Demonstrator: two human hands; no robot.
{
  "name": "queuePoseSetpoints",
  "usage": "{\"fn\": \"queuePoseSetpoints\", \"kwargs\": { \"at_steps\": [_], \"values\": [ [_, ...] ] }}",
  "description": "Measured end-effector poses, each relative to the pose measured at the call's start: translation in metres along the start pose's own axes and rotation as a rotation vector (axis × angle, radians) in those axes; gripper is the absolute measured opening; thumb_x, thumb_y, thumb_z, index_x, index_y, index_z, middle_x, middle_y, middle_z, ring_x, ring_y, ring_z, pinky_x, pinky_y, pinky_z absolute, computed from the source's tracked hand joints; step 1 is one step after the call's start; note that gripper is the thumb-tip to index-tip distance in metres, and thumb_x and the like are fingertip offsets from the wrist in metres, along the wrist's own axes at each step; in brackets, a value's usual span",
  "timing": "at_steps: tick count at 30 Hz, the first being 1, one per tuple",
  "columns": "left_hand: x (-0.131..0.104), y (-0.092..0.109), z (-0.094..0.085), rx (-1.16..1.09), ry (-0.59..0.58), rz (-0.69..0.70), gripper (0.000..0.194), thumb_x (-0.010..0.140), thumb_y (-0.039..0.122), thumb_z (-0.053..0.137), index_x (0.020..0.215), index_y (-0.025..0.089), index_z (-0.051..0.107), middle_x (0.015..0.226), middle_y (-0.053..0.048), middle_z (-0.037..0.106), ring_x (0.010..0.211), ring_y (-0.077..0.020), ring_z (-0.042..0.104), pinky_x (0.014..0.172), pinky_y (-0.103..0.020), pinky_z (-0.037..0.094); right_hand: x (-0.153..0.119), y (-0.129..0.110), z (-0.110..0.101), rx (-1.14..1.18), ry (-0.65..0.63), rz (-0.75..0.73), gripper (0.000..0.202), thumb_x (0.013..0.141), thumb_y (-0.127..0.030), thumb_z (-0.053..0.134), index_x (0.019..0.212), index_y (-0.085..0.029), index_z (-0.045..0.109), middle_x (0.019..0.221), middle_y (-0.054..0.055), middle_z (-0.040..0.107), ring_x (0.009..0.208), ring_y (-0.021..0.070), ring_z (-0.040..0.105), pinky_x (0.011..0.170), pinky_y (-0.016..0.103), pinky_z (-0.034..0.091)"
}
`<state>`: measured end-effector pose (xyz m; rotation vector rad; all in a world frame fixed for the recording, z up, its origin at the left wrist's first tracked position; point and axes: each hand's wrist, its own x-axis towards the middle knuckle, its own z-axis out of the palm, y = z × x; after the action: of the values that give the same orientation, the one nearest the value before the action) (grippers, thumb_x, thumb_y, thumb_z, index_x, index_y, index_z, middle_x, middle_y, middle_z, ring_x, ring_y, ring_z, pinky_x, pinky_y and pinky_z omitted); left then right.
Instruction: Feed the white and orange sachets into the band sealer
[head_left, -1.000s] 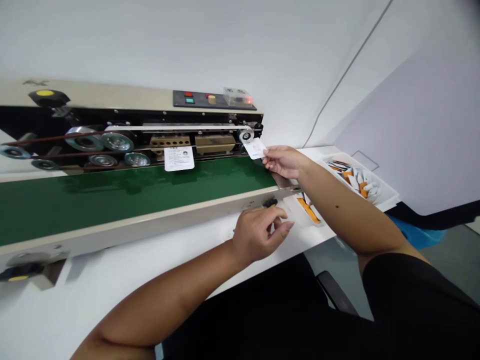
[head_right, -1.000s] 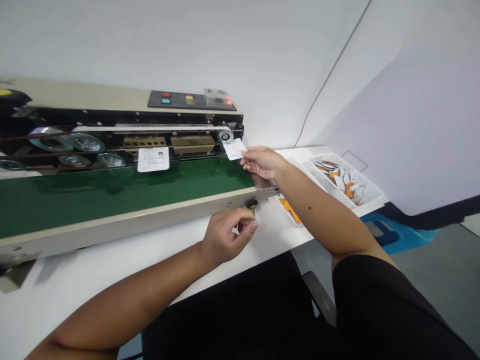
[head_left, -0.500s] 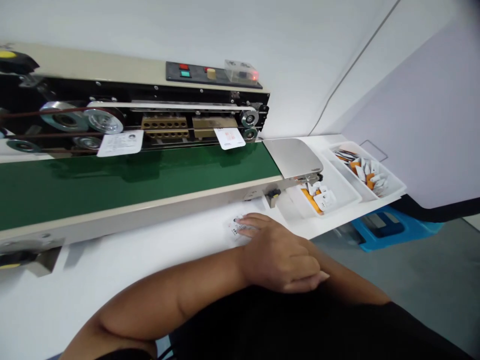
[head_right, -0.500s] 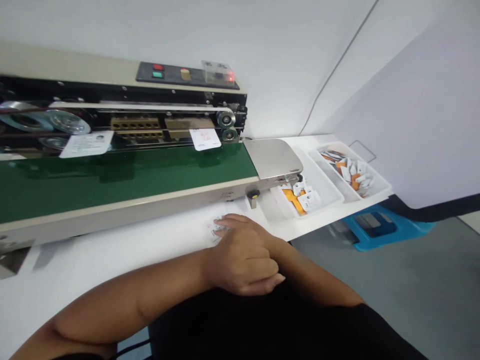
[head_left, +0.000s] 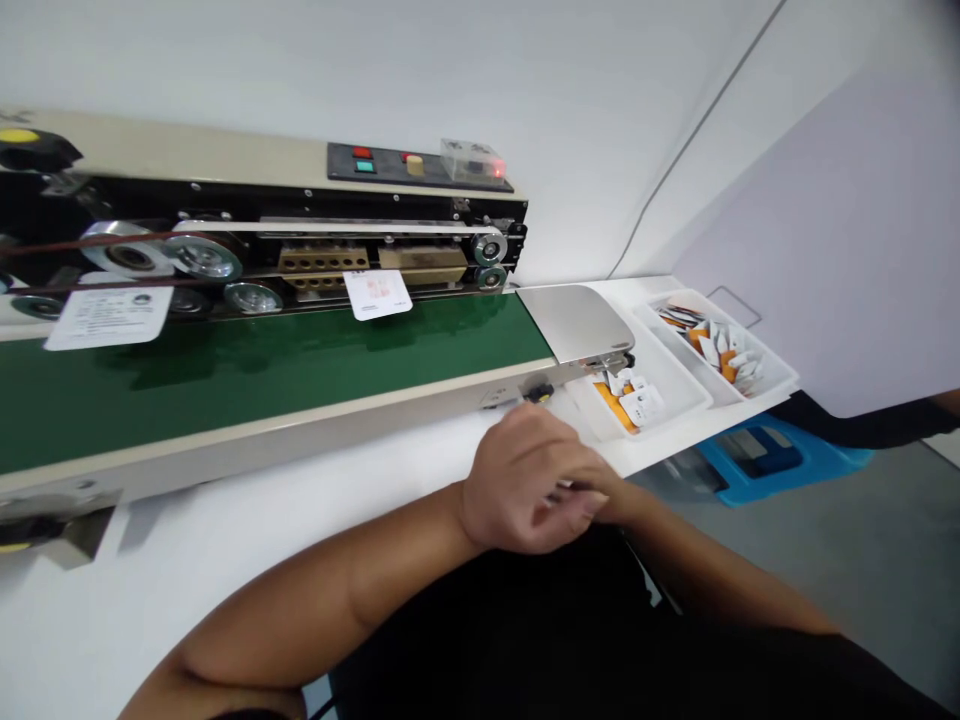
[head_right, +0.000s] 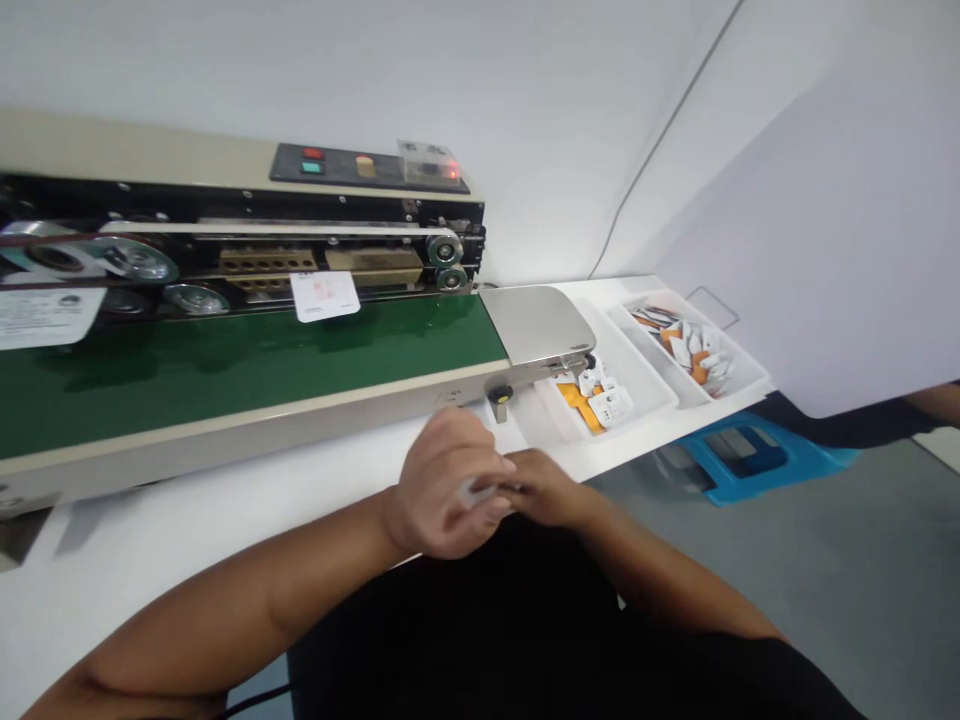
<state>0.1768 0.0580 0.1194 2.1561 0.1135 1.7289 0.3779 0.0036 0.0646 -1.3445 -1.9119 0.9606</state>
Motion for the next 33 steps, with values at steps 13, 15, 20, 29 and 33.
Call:
{"fn": "queuePoseSetpoints", "kwargs": {
  "at_steps": [13,15,20,29,33],
  "values": [
    [-0.052,-0.026,0.032,0.049,-0.455,0.126,0.028,0.095,0.039,0.056,0.075,0.022,0.062,0.061,0.0,0.057,0.059,-0.0167,0.051,0.055,-0.033,0.037,0.143,-0.061,-0.103,0.515,0.401,0.26,0.013,0.091,-0.03,0.072,0.095,-0.018,0.067,0.06,0.0,0.064,0.046,0.011,0.059,0.042,0.019,0.046],
    [-0.06,-0.035,0.036,0.058,-0.491,0.157,0.028,0.094,0.038,0.058,0.071,0.022,0.061,0.06,0.0,0.057,0.058,-0.0163,0.05,0.054,-0.033,0.037,0.166,-0.065,-0.101,0.562,0.35,0.316,0.004,0.094,-0.02,0.066,0.094,-0.016,0.068,0.06,0.001,0.065,0.046,0.0103,0.059,0.042,0.018,0.047],
    [-0.064,-0.044,0.034,0.105,-0.511,0.183,0.03,0.093,0.038,0.061,0.069,0.022,0.059,0.058,0.001,0.056,0.057,-0.0155,0.051,0.053,-0.033,0.034,0.202,-0.069,-0.087,0.612,0.291,0.383,0.007,0.098,-0.01,0.06,0.095,-0.014,0.065,0.059,0.001,0.064,0.046,0.008,0.058,0.044,0.015,0.049],
    [-0.066,-0.052,0.03,0.127,-0.533,0.156,0.028,0.094,0.037,0.06,0.071,0.022,0.059,0.06,0.0,0.059,0.059,-0.0159,0.054,0.054,-0.033,0.036,0.169,-0.053,-0.114,0.088,0.627,-0.02,0.031,0.091,-0.037,0.073,0.118,-0.024,0.068,0.107,0.004,0.074,0.074,0.0118,0.07,0.062,0.023,0.059],
    [-0.069,-0.056,0.027,0.132,-0.557,0.11,0.03,0.097,0.038,0.058,0.072,0.022,0.061,0.062,-0.001,0.062,0.059,-0.0166,0.056,0.055,-0.034,0.038,0.113,-0.013,-0.168,-0.148,0.952,-0.181,0.019,0.089,-0.025,0.062,0.106,-0.022,0.071,0.089,0.003,0.071,0.074,0.0169,0.069,0.067,0.032,0.06]
  ]
}}
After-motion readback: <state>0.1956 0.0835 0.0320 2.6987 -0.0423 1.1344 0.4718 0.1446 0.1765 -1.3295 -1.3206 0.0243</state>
